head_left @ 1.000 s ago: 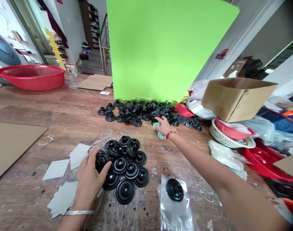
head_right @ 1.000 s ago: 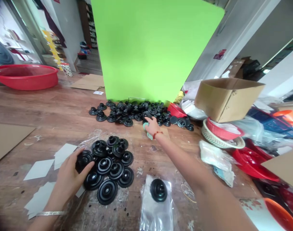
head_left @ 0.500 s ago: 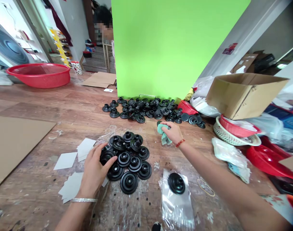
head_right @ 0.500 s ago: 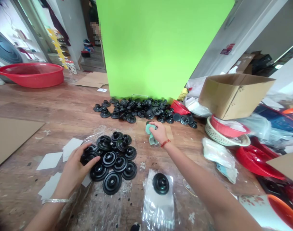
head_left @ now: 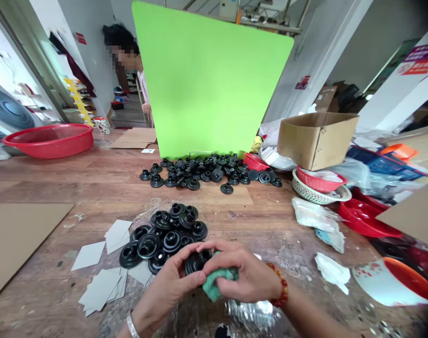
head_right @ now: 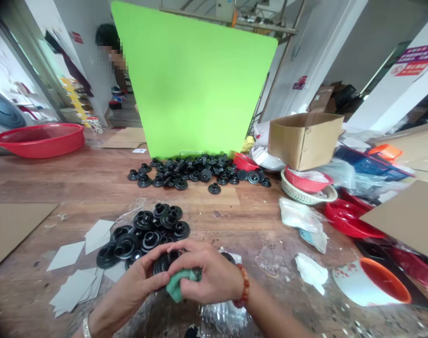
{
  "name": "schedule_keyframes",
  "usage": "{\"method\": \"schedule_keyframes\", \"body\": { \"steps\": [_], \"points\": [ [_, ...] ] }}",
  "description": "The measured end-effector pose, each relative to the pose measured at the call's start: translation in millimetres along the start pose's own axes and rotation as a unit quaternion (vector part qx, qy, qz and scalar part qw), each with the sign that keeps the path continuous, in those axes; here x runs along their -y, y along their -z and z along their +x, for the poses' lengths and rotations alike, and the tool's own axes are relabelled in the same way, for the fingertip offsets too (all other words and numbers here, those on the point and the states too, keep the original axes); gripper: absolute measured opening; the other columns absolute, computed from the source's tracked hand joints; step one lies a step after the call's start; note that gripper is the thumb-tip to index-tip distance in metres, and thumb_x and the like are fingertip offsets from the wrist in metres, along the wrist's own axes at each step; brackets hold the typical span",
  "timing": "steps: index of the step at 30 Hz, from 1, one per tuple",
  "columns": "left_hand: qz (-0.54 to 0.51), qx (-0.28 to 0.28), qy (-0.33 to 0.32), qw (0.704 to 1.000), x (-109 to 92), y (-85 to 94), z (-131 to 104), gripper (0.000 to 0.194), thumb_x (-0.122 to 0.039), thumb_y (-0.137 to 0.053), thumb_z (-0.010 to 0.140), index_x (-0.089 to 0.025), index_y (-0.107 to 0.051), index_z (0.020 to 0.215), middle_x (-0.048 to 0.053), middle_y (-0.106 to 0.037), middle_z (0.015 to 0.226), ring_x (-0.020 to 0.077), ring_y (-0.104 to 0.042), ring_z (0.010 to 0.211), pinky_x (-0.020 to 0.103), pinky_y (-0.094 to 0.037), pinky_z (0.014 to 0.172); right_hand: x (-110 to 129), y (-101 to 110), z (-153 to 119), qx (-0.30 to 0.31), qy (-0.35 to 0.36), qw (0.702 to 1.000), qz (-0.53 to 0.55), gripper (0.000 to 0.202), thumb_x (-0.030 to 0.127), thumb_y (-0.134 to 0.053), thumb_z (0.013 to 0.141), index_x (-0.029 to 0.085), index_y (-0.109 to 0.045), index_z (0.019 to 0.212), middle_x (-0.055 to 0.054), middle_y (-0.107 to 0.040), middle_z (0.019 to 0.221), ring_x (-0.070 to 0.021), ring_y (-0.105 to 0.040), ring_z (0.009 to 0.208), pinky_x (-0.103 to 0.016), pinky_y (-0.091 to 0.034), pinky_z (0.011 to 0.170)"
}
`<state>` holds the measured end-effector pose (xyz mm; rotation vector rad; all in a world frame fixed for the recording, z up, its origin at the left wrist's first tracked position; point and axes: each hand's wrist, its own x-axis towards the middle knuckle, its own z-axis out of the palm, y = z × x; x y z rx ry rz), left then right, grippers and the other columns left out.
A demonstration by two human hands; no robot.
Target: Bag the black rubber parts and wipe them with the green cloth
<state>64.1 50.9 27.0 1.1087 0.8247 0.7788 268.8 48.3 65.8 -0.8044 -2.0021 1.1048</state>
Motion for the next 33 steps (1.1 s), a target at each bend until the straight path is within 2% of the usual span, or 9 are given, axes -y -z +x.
{"method": "schedule_keyframes", "body": {
  "steps": [4, 6, 11, 16, 18, 21, 26, 29, 33],
  "points": [
    [-0.041, -0.065, 0.036, 0.996, 2.5, -3.2, -2.3, 0.046, -0.031, -0.082, 0.064, -0.024, -0.066, 0.107, 0.001, -0.07, 0.094, 0.0144, -0.061, 0.083, 0.022, -0.048, 0.073, -6.1, -0.4, -2.0, -0.198, -0.069, 0.973, 0.1, 0.029, 0.016, -0.059, 0.077, 0.029, -0.073, 0.1, -0.004, -0.057, 0.129, -0.0229, -0.052, 0.123, -0.039, -0.039, 0.104],
    [0.01, -0.084, 0.005, 0.996, 2.9, -8.6, -2.8, 0.041, -0.031, -0.081, 0.065, -0.023, -0.067, 0.102, 0.0, -0.069, 0.091, 0.0151, -0.059, 0.082, 0.023, -0.048, 0.072, -9.5, -8.3, -0.1, -0.234, -0.073, 0.96, 0.135, 0.025, 0.021, -0.059, 0.081, 0.029, -0.072, 0.101, -0.004, -0.056, 0.131, -0.0235, -0.049, 0.126, -0.04, -0.038, 0.105],
    [0.105, -0.145, -0.065, 0.982, 4.4, -21.7, -4.8, 0.036, -0.03, -0.076, 0.068, -0.022, -0.066, 0.101, 0.002, -0.069, 0.098, 0.0198, -0.06, 0.092, 0.028, -0.049, 0.083, -15.0, -30.1, 2.7, -0.211, -0.082, 0.964, 0.137, 0.022, 0.02, -0.061, 0.08, 0.027, -0.073, 0.097, -0.004, -0.059, 0.128, -0.0239, -0.051, 0.124, -0.039, -0.038, 0.105],
    [0.107, -0.221, -0.007, 0.969, 9.6, -16.2, -4.7, 0.042, -0.038, -0.075, 0.067, -0.022, -0.059, 0.103, -0.001, -0.062, 0.087, 0.0155, -0.059, 0.065, 0.029, -0.054, 0.059, -35.3, -18.3, 5.0, -0.196, -0.147, 0.966, 0.085, 0.019, 0.026, -0.058, 0.082, 0.023, -0.069, 0.098, -0.004, -0.067, 0.109, -0.0215, -0.062, 0.103, -0.034, -0.047, 0.091],
    [0.088, -0.215, 0.019, 0.972, 12.6, -13.0, -3.0, 0.038, -0.039, -0.074, 0.067, -0.021, -0.059, 0.097, -0.002, -0.059, 0.081, 0.0141, -0.056, 0.06, 0.03, -0.055, 0.057, -52.4, -7.4, 13.1, -0.167, -0.153, 0.972, -0.065, 0.021, 0.024, -0.058, 0.082, 0.021, -0.069, 0.1, -0.006, -0.066, 0.109, -0.0208, -0.061, 0.102, -0.034, -0.046, 0.092],
    [0.069, -0.177, 0.009, 0.982, 20.8, -11.2, -1.5, 0.039, -0.033, -0.073, 0.068, -0.02, -0.058, 0.101, 0.0, -0.061, 0.087, 0.016, -0.059, 0.071, 0.033, -0.056, 0.068, -84.7, 8.7, 31.0, -0.13, -0.175, 0.935, -0.28, 0.026, 0.028, -0.058, 0.085, 0.019, -0.07, 0.107, -0.011, -0.059, 0.121, -0.0234, -0.054, 0.111, -0.037, -0.04, 0.098],
    [0.186, -0.101, 0.007, 0.977, 49.6, -21.9, -10.3, 0.026, -0.022, -0.064, 0.075, -0.023, -0.061, 0.1, 0.003, -0.065, 0.097, 0.0206, -0.061, 0.088, 0.036, -0.051, 0.082, -116.3, 25.6, 48.2, -0.137, -0.228, 0.897, -0.352, 0.025, 0.038, -0.052, 0.092, 0.025, -0.073, 0.099, -0.01, -0.06, 0.118, -0.0291, -0.049, 0.112, -0.051, -0.035, 0.097],
    [0.282, -0.082, -0.027, 0.955, 74.0, -33.3, -21.7, 0.022, -0.016, -0.062, 0.075, -0.025, -0.065, 0.095, 0.005, -0.063, 0.113, 0.024, -0.058, 0.107, 0.042, -0.043, 0.098, -102.0, 23.9, 40.0, -0.209, -0.178, 0.888, -0.369, 0.028, 0.03, -0.045, 0.096, 0.023, -0.069, 0.108, -0.011, -0.052, 0.131, -0.0277, -0.043, 0.121, -0.05, -0.032, 0.101],
    [0.365, -0.131, -0.082, 0.918, 99.7, -41.8, -36.0, 0.022, -0.022, -0.059, 0.083, -0.025, -0.064, 0.105, 0.009, -0.053, 0.128, 0.0266, -0.049, 0.119, 0.045, -0.04, 0.102, -58.3, 4.7, 7.2, -0.238, 0.002, 0.923, -0.301, 0.024, 0.023, -0.046, 0.096, 0.02, -0.068, 0.106, -0.01, -0.059, 0.112, -0.0211, -0.053, 0.109, -0.038, -0.042, 0.095]
  ]
}}
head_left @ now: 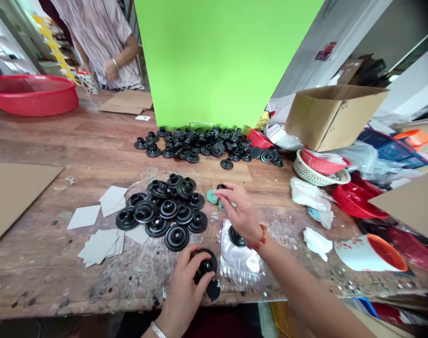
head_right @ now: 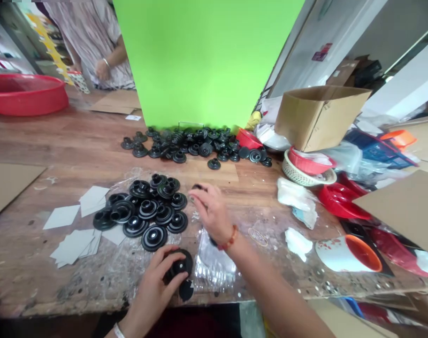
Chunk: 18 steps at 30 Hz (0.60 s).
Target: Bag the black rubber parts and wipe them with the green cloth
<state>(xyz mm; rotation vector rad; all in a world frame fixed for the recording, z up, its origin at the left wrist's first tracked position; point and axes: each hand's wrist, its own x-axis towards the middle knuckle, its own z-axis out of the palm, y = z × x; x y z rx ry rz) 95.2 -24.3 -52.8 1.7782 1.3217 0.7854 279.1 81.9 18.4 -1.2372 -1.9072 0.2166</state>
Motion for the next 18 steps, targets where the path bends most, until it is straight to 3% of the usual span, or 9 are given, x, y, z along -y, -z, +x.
{"method": "schedule_keyframes", "body": {
  "steps": [6, 9, 11, 15, 18],
  "points": [
    [0.088, -0.032, -0.033, 0.995, 8.2, 7.6, -9.0, 0.061, -0.028, -0.073, 0.076, -0.03, -0.045, 0.13, 0.006, -0.054, 0.126, 0.0288, -0.044, 0.118, 0.05, -0.038, 0.101, 46.6, 13.5, -72.2, 0.164, 0.057, 0.984, 0.037, 0.035, 0.011, -0.043, 0.094, 0.026, -0.06, 0.121, -0.009, -0.058, 0.106, -0.0187, -0.054, 0.095, -0.032, -0.05, 0.078],
    [0.079, -0.034, -0.019, 0.996, 11.1, 11.7, -11.1, 0.066, -0.025, -0.074, 0.075, -0.03, -0.04, 0.132, 0.006, -0.054, 0.124, 0.028, -0.044, 0.116, 0.048, -0.038, 0.1, 53.3, 6.9, -94.6, 0.214, 0.022, 0.976, 0.043, 0.048, 0.012, -0.045, 0.094, 0.025, -0.04, 0.14, -0.01, -0.058, 0.112, -0.0199, -0.054, 0.098, -0.035, -0.052, 0.083],
    [0.068, -0.03, -0.008, 0.997, 13.2, 11.7, -12.5, 0.063, -0.026, -0.071, 0.077, -0.029, -0.039, 0.131, 0.006, -0.055, 0.119, 0.0269, -0.046, 0.112, 0.046, -0.04, 0.097, 56.1, 1.4, -100.9, 0.249, -0.006, 0.967, 0.05, 0.052, 0.012, -0.048, 0.093, 0.022, -0.035, 0.143, -0.01, -0.059, 0.115, -0.0213, -0.054, 0.1, -0.038, -0.051, 0.088],
    [0.061, -0.022, -0.008, 0.998, 16.2, 9.5, -12.3, 0.058, -0.028, -0.07, 0.078, -0.028, -0.042, 0.129, 0.006, -0.056, 0.116, 0.0263, -0.049, 0.108, 0.045, -0.041, 0.095, 61.0, -4.9, -96.5, 0.289, -0.042, 0.956, 0.042, 0.032, 0.009, -0.053, 0.089, 0.019, -0.054, 0.119, -0.008, -0.06, 0.111, -0.0225, -0.053, 0.102, -0.039, -0.05, 0.091],
    [0.062, -0.025, -0.004, 0.998, 16.2, 8.8, -11.3, 0.055, -0.031, -0.071, 0.078, -0.028, -0.043, 0.126, 0.006, -0.057, 0.115, 0.0265, -0.049, 0.107, 0.045, -0.041, 0.093, 64.1, -4.3, -84.8, 0.32, -0.066, 0.945, 0.015, 0.026, 0.008, -0.06, 0.085, 0.017, -0.059, 0.109, -0.009, -0.058, 0.109, -0.0238, -0.053, 0.103, -0.04, -0.051, 0.089]
  ]
}}
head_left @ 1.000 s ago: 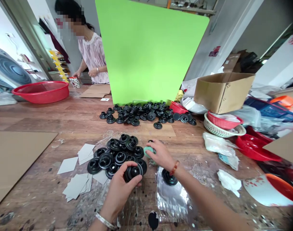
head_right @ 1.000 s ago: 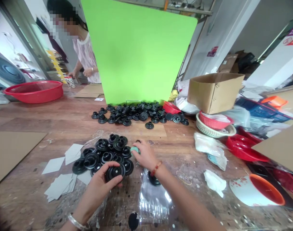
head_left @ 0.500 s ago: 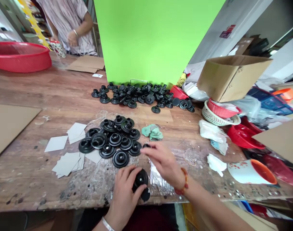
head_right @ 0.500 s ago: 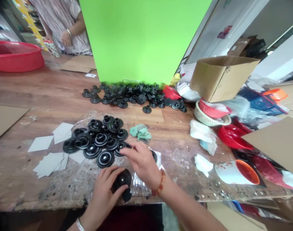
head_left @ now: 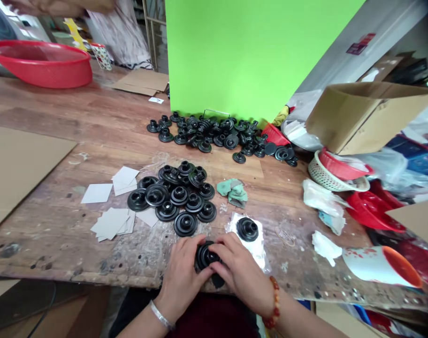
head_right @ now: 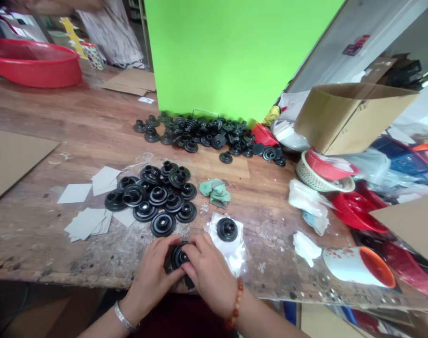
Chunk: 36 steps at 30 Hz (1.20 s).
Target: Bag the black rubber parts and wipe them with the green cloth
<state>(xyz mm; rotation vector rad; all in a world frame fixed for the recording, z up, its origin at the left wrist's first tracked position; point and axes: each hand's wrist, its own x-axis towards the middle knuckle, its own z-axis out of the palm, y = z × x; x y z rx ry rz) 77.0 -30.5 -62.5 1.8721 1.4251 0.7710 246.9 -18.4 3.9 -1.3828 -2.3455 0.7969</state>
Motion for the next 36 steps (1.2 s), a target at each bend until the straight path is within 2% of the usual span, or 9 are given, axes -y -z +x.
{"method": "schedule_keyframes", "body": {
  "steps": [4, 11, 14, 16, 19, 22, 27, 31, 36],
  "points": [
    [-0.001, -0.006, 0.005, 1.0, -1.6, 0.7, -0.6, 0.051, -0.028, -0.071, 0.077, -0.027, -0.046, 0.122, 0.005, -0.057, 0.113, 0.0262, -0.05, 0.105, 0.045, -0.042, 0.091, 4.8, 3.2, 8.0, 0.045, -0.043, 0.997, -0.038, 0.017, 0.008, -0.065, 0.08, 0.014, -0.058, 0.094, -0.009, -0.058, 0.097, -0.0248, -0.055, 0.093, -0.043, -0.053, 0.082],
    [0.003, -0.002, -0.015, 1.0, -2.6, 3.0, -0.2, 0.044, -0.022, -0.067, 0.078, -0.027, -0.049, 0.118, 0.004, -0.06, 0.111, 0.0266, -0.052, 0.105, 0.045, -0.041, 0.091, 3.3, -18.5, -4.6, -0.031, -0.066, 0.997, -0.038, 0.015, 0.007, -0.059, 0.084, 0.015, -0.054, 0.095, -0.008, -0.055, 0.094, -0.0228, -0.055, 0.089, -0.04, -0.052, 0.077],
    [0.005, -0.01, -0.02, 1.0, -1.2, 2.2, -1.0, 0.046, -0.03, -0.069, 0.078, -0.026, -0.049, 0.119, 0.005, -0.06, 0.111, 0.0273, -0.053, 0.103, 0.044, -0.042, 0.089, 5.7, -6.3, -6.9, -0.014, -0.071, 0.997, -0.024, 0.02, 0.016, -0.067, 0.082, 0.017, -0.055, 0.097, -0.007, -0.056, 0.095, -0.0228, -0.056, 0.087, -0.039, -0.052, 0.076],
    [0.006, -0.019, -0.021, 1.0, -0.4, 1.3, -1.8, 0.052, -0.035, -0.071, 0.077, -0.025, -0.047, 0.123, 0.006, -0.059, 0.112, 0.0271, -0.054, 0.103, 0.044, -0.044, 0.089, 9.5, 6.9, -1.7, 0.013, -0.055, 0.998, -0.016, 0.028, 0.024, -0.069, 0.082, 0.02, -0.055, 0.106, -0.007, -0.058, 0.1, -0.024, -0.056, 0.092, -0.039, -0.051, 0.08],
    [0.007, -0.036, -0.023, 0.999, 0.2, -0.1, -2.3, 0.06, -0.033, -0.071, 0.077, -0.025, -0.041, 0.128, 0.006, -0.06, 0.111, 0.0265, -0.054, 0.104, 0.045, -0.044, 0.091, 14.3, 13.1, 17.5, -0.027, -0.015, 0.998, -0.048, 0.03, 0.016, -0.05, 0.092, 0.019, -0.05, 0.122, -0.009, -0.059, 0.106, -0.0247, -0.053, 0.099, -0.04, -0.048, 0.086],
    [0.007, -0.044, 0.003, 0.999, 1.3, -2.0, -2.6, 0.063, -0.029, -0.071, 0.074, -0.024, -0.041, 0.129, 0.008, -0.061, 0.113, 0.0283, -0.055, 0.104, 0.047, -0.044, 0.091, 15.0, -7.0, 42.0, -0.116, -0.002, 0.991, -0.071, 0.03, 0.008, -0.04, 0.091, 0.013, -0.05, 0.119, -0.012, -0.059, 0.1, -0.0243, -0.051, 0.092, -0.04, -0.047, 0.082],
    [-0.007, -0.056, 0.043, 0.997, 8.2, -6.5, -3.7, 0.073, -0.027, -0.069, 0.07, -0.019, -0.038, 0.135, 0.014, -0.055, 0.128, 0.0324, -0.053, 0.111, 0.05, -0.044, 0.094, 13.9, -47.2, 63.9, -0.148, -0.065, 0.984, -0.073, 0.023, 0.007, -0.042, 0.09, 0.012, -0.052, 0.111, -0.011, -0.057, 0.098, -0.0239, -0.048, 0.089, -0.04, -0.046, 0.08],
    [-0.025, -0.042, 0.062, 0.997, 9.8, -7.3, -2.2, 0.077, -0.026, -0.068, 0.069, -0.02, -0.035, 0.138, 0.013, -0.053, 0.133, 0.0317, -0.053, 0.113, 0.048, -0.043, 0.095, 16.3, -52.1, 65.1, -0.132, -0.102, 0.981, -0.101, 0.022, 0.005, -0.044, 0.088, 0.014, -0.052, 0.106, -0.009, -0.056, 0.097, -0.0241, -0.046, 0.088, -0.041, -0.044, 0.079],
    [-0.033, -0.04, 0.078, 0.996, 6.3, -4.6, 2.4, 0.077, -0.028, -0.068, 0.071, -0.019, -0.034, 0.139, 0.014, -0.056, 0.128, 0.032, -0.055, 0.111, 0.048, -0.044, 0.093, 16.5, -49.0, 72.2, -0.108, -0.124, 0.975, -0.149, 0.016, 0.007, -0.043, 0.09, 0.017, -0.052, 0.098, -0.008, -0.057, 0.093, -0.0244, -0.046, 0.085, -0.042, -0.04, 0.078]
  ]
}}
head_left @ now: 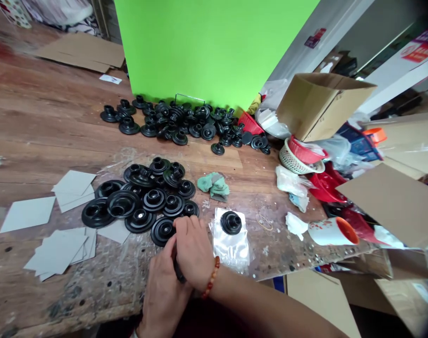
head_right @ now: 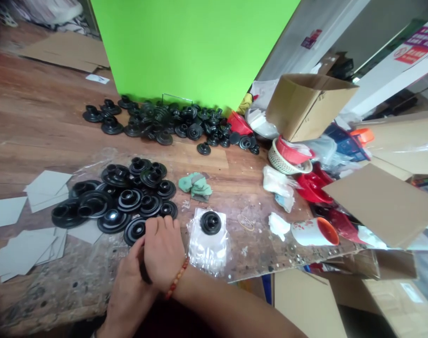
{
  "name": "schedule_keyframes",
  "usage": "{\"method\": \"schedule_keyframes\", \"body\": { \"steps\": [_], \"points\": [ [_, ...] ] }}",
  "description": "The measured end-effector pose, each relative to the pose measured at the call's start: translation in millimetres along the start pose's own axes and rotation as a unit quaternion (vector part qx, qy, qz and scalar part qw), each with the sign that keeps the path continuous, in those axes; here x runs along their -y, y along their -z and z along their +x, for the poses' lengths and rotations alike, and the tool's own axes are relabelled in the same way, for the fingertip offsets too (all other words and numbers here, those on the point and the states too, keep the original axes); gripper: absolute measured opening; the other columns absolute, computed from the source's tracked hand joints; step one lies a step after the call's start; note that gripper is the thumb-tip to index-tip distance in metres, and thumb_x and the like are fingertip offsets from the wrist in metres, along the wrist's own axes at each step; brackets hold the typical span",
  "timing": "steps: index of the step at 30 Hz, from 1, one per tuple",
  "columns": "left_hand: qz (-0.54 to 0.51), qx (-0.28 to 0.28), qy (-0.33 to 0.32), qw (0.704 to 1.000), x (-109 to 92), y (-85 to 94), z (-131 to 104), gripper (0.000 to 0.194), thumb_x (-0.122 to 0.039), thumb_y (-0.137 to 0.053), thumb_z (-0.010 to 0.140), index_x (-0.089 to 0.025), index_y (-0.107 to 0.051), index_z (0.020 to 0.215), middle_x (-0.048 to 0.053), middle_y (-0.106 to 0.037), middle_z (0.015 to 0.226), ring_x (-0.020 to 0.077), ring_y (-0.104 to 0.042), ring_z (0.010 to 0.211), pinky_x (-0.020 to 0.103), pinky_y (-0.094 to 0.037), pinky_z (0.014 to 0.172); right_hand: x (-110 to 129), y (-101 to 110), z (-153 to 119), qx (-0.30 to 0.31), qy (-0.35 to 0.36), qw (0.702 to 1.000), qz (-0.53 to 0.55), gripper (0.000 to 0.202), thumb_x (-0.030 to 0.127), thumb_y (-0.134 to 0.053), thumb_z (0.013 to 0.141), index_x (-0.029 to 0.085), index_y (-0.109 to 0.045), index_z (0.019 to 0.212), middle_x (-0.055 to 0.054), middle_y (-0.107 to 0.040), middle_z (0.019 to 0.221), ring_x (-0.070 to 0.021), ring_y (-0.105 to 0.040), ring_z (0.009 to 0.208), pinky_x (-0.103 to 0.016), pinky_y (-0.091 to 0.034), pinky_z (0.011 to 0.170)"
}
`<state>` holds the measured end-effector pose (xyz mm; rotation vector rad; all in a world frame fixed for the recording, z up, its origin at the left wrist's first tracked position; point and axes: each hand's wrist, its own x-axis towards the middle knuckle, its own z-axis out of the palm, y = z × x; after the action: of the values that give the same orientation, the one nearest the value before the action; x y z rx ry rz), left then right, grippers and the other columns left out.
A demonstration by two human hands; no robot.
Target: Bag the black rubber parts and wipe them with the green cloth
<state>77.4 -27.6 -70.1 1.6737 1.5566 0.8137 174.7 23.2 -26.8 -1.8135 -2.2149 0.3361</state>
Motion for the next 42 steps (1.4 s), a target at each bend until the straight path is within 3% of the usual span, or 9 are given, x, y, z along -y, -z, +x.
{"method": "schedule_keyframes", "body": {
  "steps": [11, 19, 23, 27, 30, 33, 38, 40, 42],
  "points": [
    [0.055, -0.021, -0.076, 0.995, 5.9, -1.5, -3.3, 0.069, -0.037, -0.068, 0.078, -0.018, -0.036, 0.135, 0.013, -0.061, 0.119, 0.0303, -0.056, 0.106, 0.048, -0.045, 0.091, -16.6, 24.7, 5.9, -0.08, -0.023, 0.942, 0.325, 0.022, 0.019, -0.031, 0.097, 0.02, -0.053, 0.098, -0.004, -0.059, 0.091, -0.0164, -0.055, 0.087, -0.03, -0.045, 0.079],
    [0.09, 0.003, -0.147, 0.985, -9.9, 5.6, -0.5, 0.036, -0.036, -0.067, 0.079, -0.031, -0.063, 0.115, 0.007, -0.062, 0.115, 0.0299, -0.056, 0.107, 0.05, -0.046, 0.09, -106.0, 62.4, 86.7, -0.068, -0.035, 0.994, 0.073, 0.039, 0.014, -0.06, 0.082, 0.017, -0.061, 0.121, -0.019, -0.05, 0.133, -0.0336, -0.044, 0.12, -0.053, -0.035, 0.099],
    [-0.013, 0.01, -0.1, 0.995, -13.4, 11.7, 3.4, 0.023, -0.031, -0.068, 0.078, -0.029, -0.071, 0.101, 0.007, -0.064, 0.111, 0.0276, -0.059, 0.105, 0.047, -0.048, 0.092, -118.2, 68.3, 97.5, -0.047, -0.036, 0.99, 0.126, 0.026, 0.005, -0.056, 0.08, 0.012, -0.07, 0.101, -0.015, -0.066, 0.107, -0.0254, -0.06, 0.102, -0.041, -0.046, 0.093],
    [-0.235, -0.033, 0.054, 0.97, -30.5, 29.8, 13.7, 0.031, -0.039, -0.071, 0.075, -0.024, -0.07, 0.101, 0.007, -0.068, 0.11, 0.0246, -0.063, 0.103, 0.039, -0.051, 0.091, -77.4, 94.8, 54.9, -0.066, 0.003, 0.973, 0.221, 0.028, 0.021, -0.049, 0.092, 0.018, -0.062, 0.117, -0.007, -0.068, 0.109, -0.0181, -0.064, 0.098, -0.033, -0.05, 0.089],
    [-0.404, -0.049, 0.118, 0.906, -48.4, 38.6, 21.8, 0.045, -0.04, -0.075, 0.071, -0.021, -0.067, 0.111, 0.007, -0.071, 0.107, 0.0229, -0.066, 0.097, 0.034, -0.053, 0.085, -36.3, 93.6, 7.7, -0.07, 0.082, 0.92, 0.377, 0.032, 0.038, -0.052, 0.093, 0.024, -0.062, 0.12, -0.006, -0.06, 0.126, -0.021, -0.056, 0.117, -0.037, -0.044, 0.101],
    [-0.454, 0.011, 0.109, 0.884, -61.0, 38.0, 23.7, 0.05, -0.036, -0.079, 0.067, -0.018, -0.068, 0.112, 0.008, -0.073, 0.102, 0.0231, -0.067, 0.091, 0.032, -0.054, 0.081, -7.6, 68.6, -20.1, -0.134, -0.001, 0.854, 0.503, 0.043, 0.048, -0.052, 0.091, 0.024, -0.057, 0.126, -0.009, -0.05, 0.138, -0.0237, -0.046, 0.129, -0.039, -0.039, 0.107],
    [-0.328, -0.019, 0.032, 0.944, -67.1, 38.8, 25.0, 0.039, -0.037, -0.078, 0.065, -0.02, -0.073, 0.101, 0.008, -0.07, 0.113, 0.0279, -0.063, 0.107, 0.039, -0.05, 0.095, 13.2, 39.9, -23.2, -0.01, -0.301, 0.607, 0.736, 0.06, 0.068, -0.038, 0.087, 0.015, -0.064, 0.103, -0.012, -0.07, 0.088, -0.024, -0.067, 0.084, -0.033, -0.056, 0.066],
    [-0.259, -0.083, -0.016, 0.962, -65.9, 45.6, 32.2, 0.033, -0.037, -0.075, 0.07, -0.023, -0.073, 0.1, 0.006, -0.066, 0.119, 0.0263, -0.059, 0.114, 0.039, -0.047, 0.1, 15.9, 41.4, -20.6, 0.05, -0.314, 0.577, 0.752, 0.058, 0.067, -0.044, 0.084, 0.014, -0.065, 0.093, -0.01, -0.067, 0.071, -0.0213, -0.065, 0.066, -0.029, -0.053, 0.054],
    [-0.191, -0.163, -0.058, 0.966, -60.8, 55.2, 43.7, 0.028, -0.037, -0.069, 0.077, -0.025, -0.07, 0.103, 0.004, -0.063, 0.122, 0.0238, -0.058, 0.115, 0.04, -0.045, 0.102, 10.9, 48.4, -13.0, 0.102, -0.294, 0.609, 0.729, 0.05, 0.061, -0.05, 0.083, 0.014, -0.065, 0.087, -0.007, -0.065, 0.063, -0.0168, -0.06, 0.052, -0.026, -0.047, 0.047]
  ]
}}
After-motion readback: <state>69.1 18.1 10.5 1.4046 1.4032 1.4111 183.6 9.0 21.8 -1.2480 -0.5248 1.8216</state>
